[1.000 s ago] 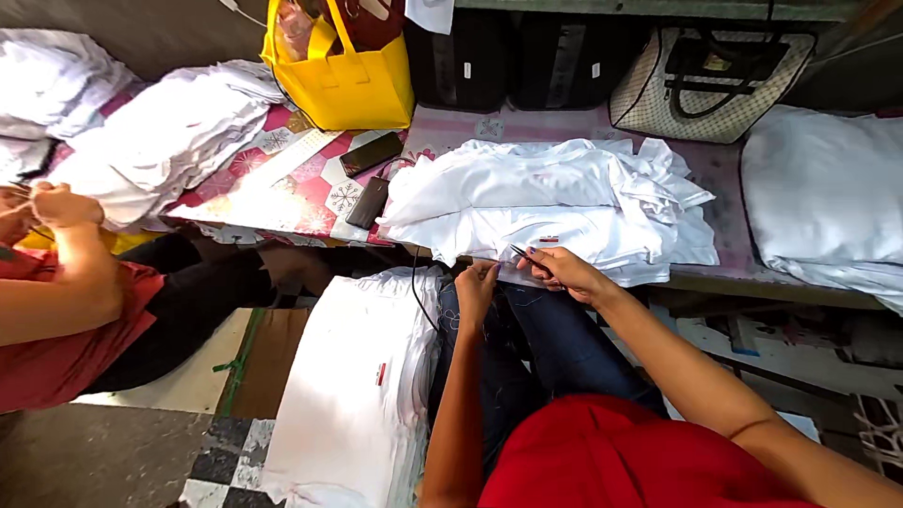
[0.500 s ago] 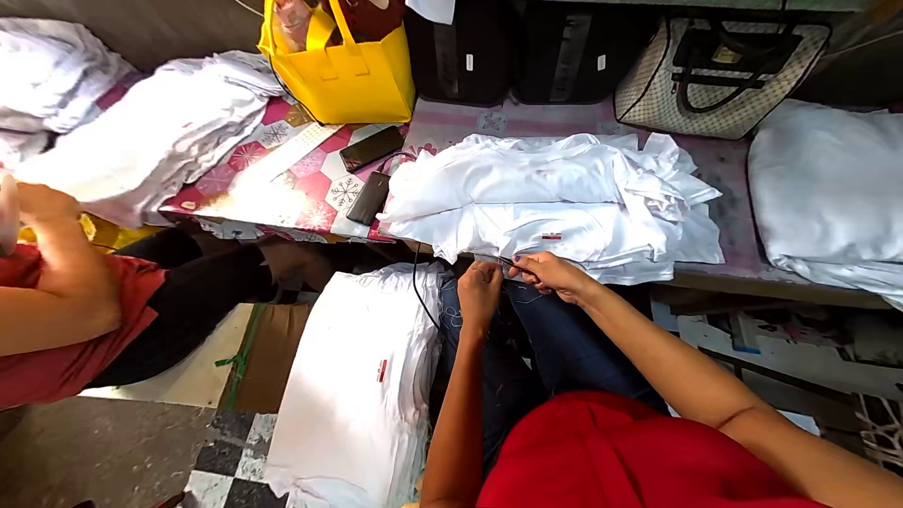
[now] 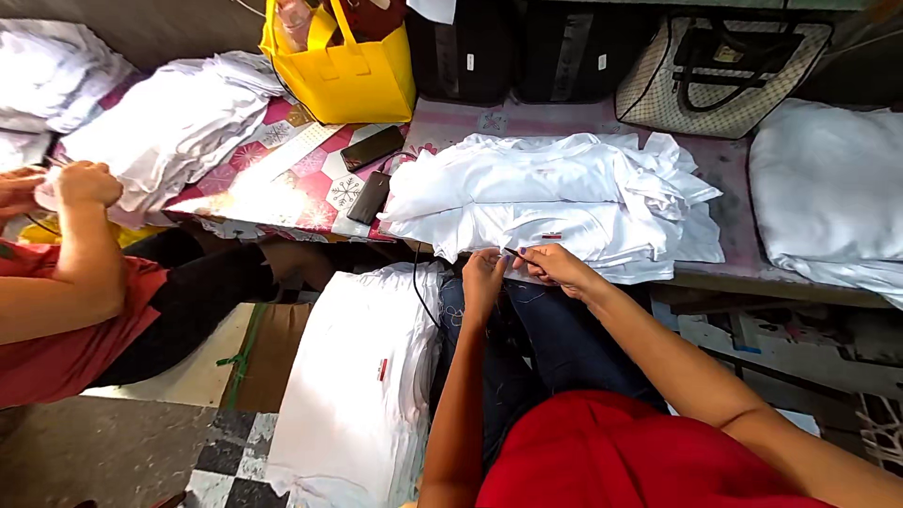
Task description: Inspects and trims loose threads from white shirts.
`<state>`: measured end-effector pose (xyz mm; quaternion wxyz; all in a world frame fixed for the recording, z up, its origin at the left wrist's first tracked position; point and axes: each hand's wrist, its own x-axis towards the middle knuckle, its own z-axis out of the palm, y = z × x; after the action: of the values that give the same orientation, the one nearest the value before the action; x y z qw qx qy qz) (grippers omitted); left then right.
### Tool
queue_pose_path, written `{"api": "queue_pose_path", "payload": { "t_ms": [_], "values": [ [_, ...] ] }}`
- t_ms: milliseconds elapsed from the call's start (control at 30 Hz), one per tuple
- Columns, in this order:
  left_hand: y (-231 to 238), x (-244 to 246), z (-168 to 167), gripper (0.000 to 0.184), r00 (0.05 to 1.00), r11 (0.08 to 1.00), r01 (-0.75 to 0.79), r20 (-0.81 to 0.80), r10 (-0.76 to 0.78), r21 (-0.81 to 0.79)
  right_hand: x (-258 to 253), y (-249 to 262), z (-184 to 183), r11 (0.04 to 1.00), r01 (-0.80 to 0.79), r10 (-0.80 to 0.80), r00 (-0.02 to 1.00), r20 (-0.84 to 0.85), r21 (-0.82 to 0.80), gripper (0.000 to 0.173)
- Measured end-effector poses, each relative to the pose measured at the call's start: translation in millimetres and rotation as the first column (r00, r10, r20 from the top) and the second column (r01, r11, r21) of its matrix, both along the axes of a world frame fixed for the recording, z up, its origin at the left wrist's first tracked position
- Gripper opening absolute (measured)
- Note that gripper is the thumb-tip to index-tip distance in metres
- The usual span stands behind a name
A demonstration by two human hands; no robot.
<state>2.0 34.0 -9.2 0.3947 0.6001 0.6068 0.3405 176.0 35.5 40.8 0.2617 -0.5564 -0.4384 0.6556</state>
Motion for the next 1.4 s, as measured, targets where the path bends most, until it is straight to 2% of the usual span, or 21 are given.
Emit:
{"api": "queue_pose_path", "payload": {
  "t_ms": [67,133,233,333,567,667,733,833,900,967,1067,1267,1400],
  "values": [
    [4,2,-4,0.021,0.998,0.999,-0.005,0.070,0.008,-0.046,1,1,3,1.000,-0.001,0.001,1.000,-0.007,0.019,0.032],
    [1,1,-10,0.016,0.973,0.997,-0.047,0.223,0.061,-0.065,5,3,6,1.000,-0.018,0.018,1.000,-0.007,0.018,0.033],
    [-8,0,-9,0.010,0.874,0.992,-0.083,0.470,0.121,-0.100,10,3,4,0.996,-0.090,0.090,0.996,0.015,-0.030,0.036],
    [-10,3,-10,0.011,0.744,0.987,-0.055,0.653,0.142,-0.152,6,7,1,0.988,-0.129,0.132,0.991,0.033,-0.085,0.035],
    [-7,12,-9,0.016,0.550,0.992,-0.038,0.826,0.124,-0.124,-1,13,3,0.995,-0.096,0.096,0.995,0.033,-0.014,0.032],
    [-9,17,-9,0.018,0.492,0.988,-0.067,0.857,0.156,-0.142,8,12,8,0.987,-0.137,0.131,0.989,0.069,0.082,0.035],
    [-11,20,-8,0.015,0.499,0.981,-0.109,0.845,0.193,-0.159,16,14,8,0.957,-0.156,0.125,0.983,0.138,0.244,0.033],
    [-13,30,-9,0.013,0.547,0.966,-0.189,0.799,0.251,-0.175,25,31,-6,0.865,-0.233,0.075,0.935,0.345,0.445,0.018],
    [-11,39,-10,0.020,0.607,0.958,-0.236,0.746,0.274,-0.161,22,42,-18,0.841,-0.314,0.082,0.879,0.469,0.441,0.021],
    [-9,45,-10,0.020,0.676,0.947,-0.291,0.672,0.304,-0.135,15,44,-25,0.838,-0.346,0.077,0.841,0.536,0.422,0.016],
    [-9,43,-9,0.010,0.717,0.938,-0.309,0.611,0.336,-0.154,9,39,-24,0.845,-0.307,0.027,0.842,0.539,0.438,0.018],
    [-15,38,-3,0.014,0.681,0.959,-0.221,0.675,0.284,-0.180,12,35,-21,0.848,-0.241,-0.012,0.882,0.471,0.473,0.015],
    [-10,40,-4,0.010,0.713,0.961,-0.247,0.650,0.265,-0.121,11,32,-19,0.833,-0.256,-0.007,0.882,0.471,0.491,0.015]
  ]
}}
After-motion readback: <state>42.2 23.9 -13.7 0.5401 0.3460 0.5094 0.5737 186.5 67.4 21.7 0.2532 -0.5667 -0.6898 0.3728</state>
